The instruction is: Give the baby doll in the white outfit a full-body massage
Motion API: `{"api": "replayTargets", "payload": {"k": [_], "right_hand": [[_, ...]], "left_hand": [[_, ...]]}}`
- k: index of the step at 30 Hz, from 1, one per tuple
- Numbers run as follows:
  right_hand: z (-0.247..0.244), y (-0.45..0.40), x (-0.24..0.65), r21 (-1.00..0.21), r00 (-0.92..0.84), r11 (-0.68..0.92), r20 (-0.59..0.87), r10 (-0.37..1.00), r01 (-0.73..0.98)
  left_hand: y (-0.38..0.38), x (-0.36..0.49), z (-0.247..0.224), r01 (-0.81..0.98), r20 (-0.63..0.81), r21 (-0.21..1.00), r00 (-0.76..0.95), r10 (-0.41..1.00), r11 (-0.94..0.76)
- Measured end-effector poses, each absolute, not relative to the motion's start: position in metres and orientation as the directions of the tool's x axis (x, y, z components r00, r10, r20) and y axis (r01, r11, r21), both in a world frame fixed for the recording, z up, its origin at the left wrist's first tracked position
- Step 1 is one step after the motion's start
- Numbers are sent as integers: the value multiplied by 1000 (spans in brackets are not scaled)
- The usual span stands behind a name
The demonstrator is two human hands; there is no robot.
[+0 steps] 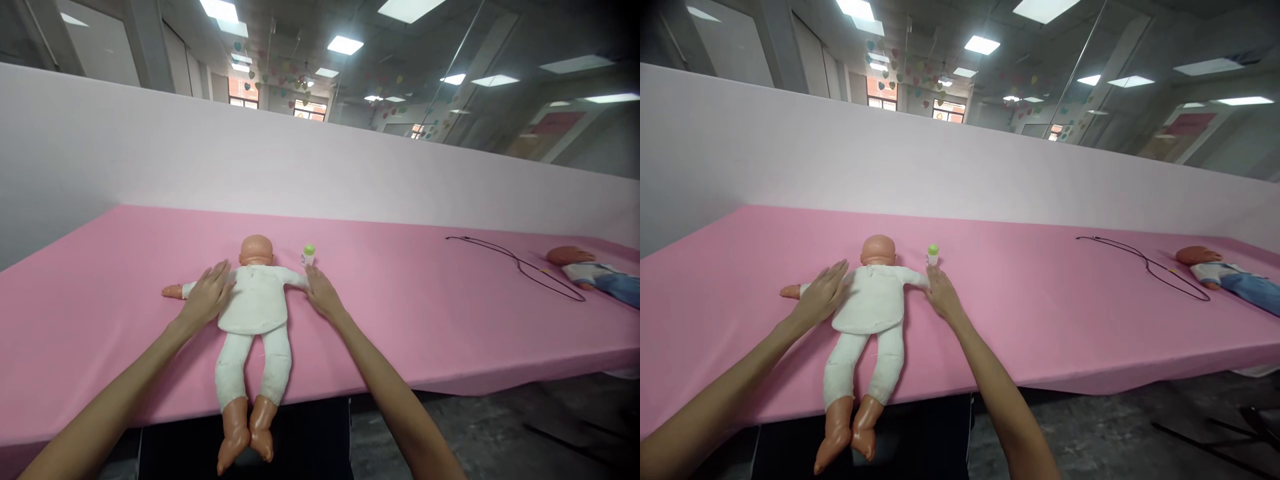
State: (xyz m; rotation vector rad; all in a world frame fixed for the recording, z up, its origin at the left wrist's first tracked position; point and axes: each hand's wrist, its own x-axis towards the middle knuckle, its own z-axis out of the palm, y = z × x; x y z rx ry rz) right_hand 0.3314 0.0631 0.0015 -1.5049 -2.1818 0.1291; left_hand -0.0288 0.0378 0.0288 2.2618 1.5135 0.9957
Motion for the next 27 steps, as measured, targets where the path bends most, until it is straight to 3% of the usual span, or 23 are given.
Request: {"api": "replayTargets", "payload": {"k": [2, 4, 6, 9, 12, 19, 21, 23, 25, 27], "right_hand": [[19, 78, 335, -429, -168, 329, 372, 913, 841], [34, 96, 336, -481, -78, 278, 395, 915, 832], [42, 113, 336, -506, -37, 255, 401, 915, 824], [42, 131, 335, -508, -33, 246, 392, 919, 825], [36, 142, 334, -461, -74, 252, 368, 927, 851], [36, 152, 341, -322, -165, 270, 318, 934, 907], [34, 143, 329, -370, -165, 288, 329, 930, 883], [32, 127, 306, -497, -143, 321, 364, 920, 806], [34, 109, 276, -633, -113, 370, 408, 906, 681], [43, 96, 252, -658, -163, 467, 469, 868, 590]], "left_hand": [[45, 12, 61, 417, 323, 825, 206, 924, -382], [61, 58, 86, -45, 220, 975, 267, 938, -216], [84, 103, 98, -377, 70, 922, 380, 922, 86], [122, 154, 94, -565, -180, 722, 404, 897, 399], [147, 182, 76, -640, -293, 627, 335, 895, 445], [160, 191, 55, -656, -294, 616, 323, 900, 436], [156, 189, 61, -653, -258, 636, 322, 911, 411], [146, 187, 67, -597, -192, 723, 310, 931, 348], [129, 186, 71, -462, -119, 852, 289, 950, 247], [104, 182, 72, -263, -62, 955, 276, 959, 137]]}}
